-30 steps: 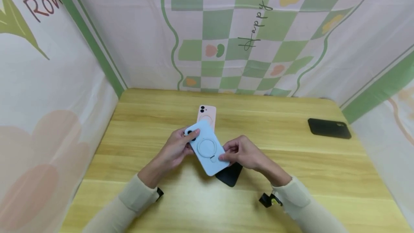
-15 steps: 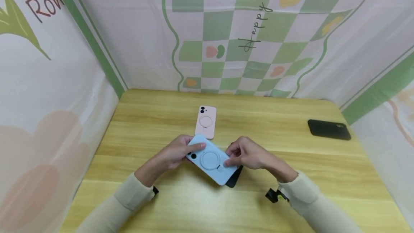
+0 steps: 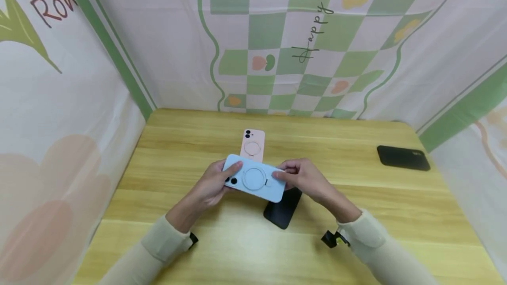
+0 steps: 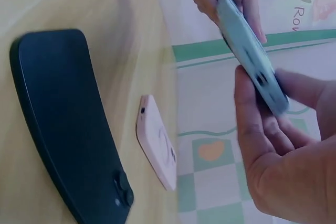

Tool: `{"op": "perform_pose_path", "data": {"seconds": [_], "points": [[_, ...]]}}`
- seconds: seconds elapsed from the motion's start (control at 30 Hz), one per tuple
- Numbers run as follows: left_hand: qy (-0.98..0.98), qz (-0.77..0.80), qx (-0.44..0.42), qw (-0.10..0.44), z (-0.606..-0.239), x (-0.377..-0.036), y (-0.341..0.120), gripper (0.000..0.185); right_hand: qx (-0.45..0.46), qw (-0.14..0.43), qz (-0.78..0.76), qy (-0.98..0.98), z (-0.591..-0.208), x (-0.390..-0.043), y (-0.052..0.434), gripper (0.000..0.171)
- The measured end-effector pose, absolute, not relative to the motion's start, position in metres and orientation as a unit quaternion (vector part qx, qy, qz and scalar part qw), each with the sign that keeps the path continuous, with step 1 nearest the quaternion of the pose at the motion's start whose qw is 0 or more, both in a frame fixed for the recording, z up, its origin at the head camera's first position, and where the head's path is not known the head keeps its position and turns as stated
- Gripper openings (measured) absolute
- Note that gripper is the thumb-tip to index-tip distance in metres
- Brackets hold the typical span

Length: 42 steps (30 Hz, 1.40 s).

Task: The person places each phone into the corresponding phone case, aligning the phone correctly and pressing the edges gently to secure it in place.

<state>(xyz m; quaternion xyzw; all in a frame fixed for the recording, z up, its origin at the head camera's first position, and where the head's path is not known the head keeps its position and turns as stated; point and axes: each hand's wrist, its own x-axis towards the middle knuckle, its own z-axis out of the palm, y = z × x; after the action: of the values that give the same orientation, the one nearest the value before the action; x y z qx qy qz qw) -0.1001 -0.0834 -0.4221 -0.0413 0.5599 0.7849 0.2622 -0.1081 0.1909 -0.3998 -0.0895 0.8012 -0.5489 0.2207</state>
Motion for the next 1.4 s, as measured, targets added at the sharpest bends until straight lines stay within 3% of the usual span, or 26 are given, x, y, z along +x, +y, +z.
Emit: {"op": "perform_pose_path", "data": {"seconds": [0.33,0.63,1.4], "points": [[0.51,0.829,-0.101,0.205,-0.423,-0.099,-0.076,0.043,-0.046,0.204,-0.621,0.755,-0.409,-0.104,0.186,0.036],[0.494,0.846,-0.114,0.165,-0.429,-0.098,-0.073,0.045,-0.021,0.226,-0.674,0.703,-0.415,-0.102,0.183,0.037],[0.489,0.845,-0.122,0.177,-0.431,-0.095,-0.075,0.045,-0.029,0.266,-0.693,0.669,-0.427,-0.1,0.185,0.036]]}}
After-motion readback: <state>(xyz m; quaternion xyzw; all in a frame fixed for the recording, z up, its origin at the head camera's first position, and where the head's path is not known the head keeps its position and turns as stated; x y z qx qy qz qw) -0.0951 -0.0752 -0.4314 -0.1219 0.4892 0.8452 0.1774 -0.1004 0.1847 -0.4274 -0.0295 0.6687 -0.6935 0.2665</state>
